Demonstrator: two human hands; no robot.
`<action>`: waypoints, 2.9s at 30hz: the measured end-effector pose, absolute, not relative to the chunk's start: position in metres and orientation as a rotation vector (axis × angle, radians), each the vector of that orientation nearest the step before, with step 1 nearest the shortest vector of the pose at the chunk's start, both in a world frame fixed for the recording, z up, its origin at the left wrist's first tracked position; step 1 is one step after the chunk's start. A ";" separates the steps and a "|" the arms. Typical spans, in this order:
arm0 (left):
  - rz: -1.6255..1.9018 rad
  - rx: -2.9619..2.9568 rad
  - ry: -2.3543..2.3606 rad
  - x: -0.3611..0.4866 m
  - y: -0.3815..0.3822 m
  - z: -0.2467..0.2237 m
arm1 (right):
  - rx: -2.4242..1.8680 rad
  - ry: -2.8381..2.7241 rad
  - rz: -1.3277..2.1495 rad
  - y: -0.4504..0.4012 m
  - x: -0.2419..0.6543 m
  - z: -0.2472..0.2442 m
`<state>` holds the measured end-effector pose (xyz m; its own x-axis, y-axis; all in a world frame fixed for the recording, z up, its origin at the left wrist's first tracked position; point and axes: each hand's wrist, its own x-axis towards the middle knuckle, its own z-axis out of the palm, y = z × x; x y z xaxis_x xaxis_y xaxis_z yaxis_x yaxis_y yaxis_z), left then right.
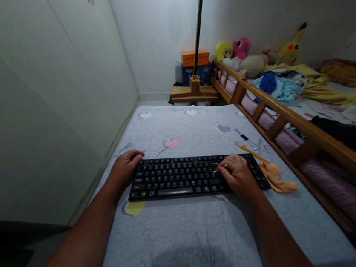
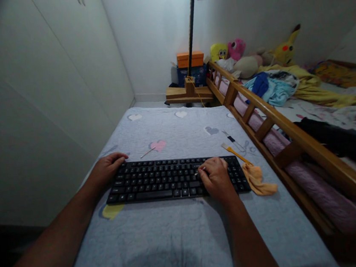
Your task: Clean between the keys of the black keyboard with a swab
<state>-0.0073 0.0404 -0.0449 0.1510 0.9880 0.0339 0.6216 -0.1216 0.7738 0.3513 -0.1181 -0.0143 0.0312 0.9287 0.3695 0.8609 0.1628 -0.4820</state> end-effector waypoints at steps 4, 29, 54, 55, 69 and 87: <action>0.777 1.831 1.525 -0.008 0.041 -0.046 | -1.688 -1.855 0.107 -0.117 0.351 -0.014; 0.780 1.829 1.535 -0.005 0.039 -0.041 | -1.606 -1.926 0.120 -0.131 0.346 -0.011; 0.784 1.829 1.537 -0.007 0.041 -0.044 | -1.583 -1.846 0.120 -0.128 0.348 -0.017; 0.785 1.829 1.539 -0.007 0.040 -0.043 | -1.575 -1.846 0.126 -0.127 0.346 -0.017; 0.787 1.820 1.539 -0.006 0.040 -0.043 | -1.674 -1.784 0.072 -0.126 0.349 -0.020; 0.795 1.818 1.542 -0.005 0.038 -0.041 | -1.652 -1.877 0.154 -0.134 0.355 -0.016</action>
<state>-0.0046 0.0383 -0.0411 0.1378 0.9890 0.0532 0.6174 -0.1277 0.7762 0.3546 -0.1337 -0.0159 -0.0194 0.9280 0.3722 0.8548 0.2085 -0.4752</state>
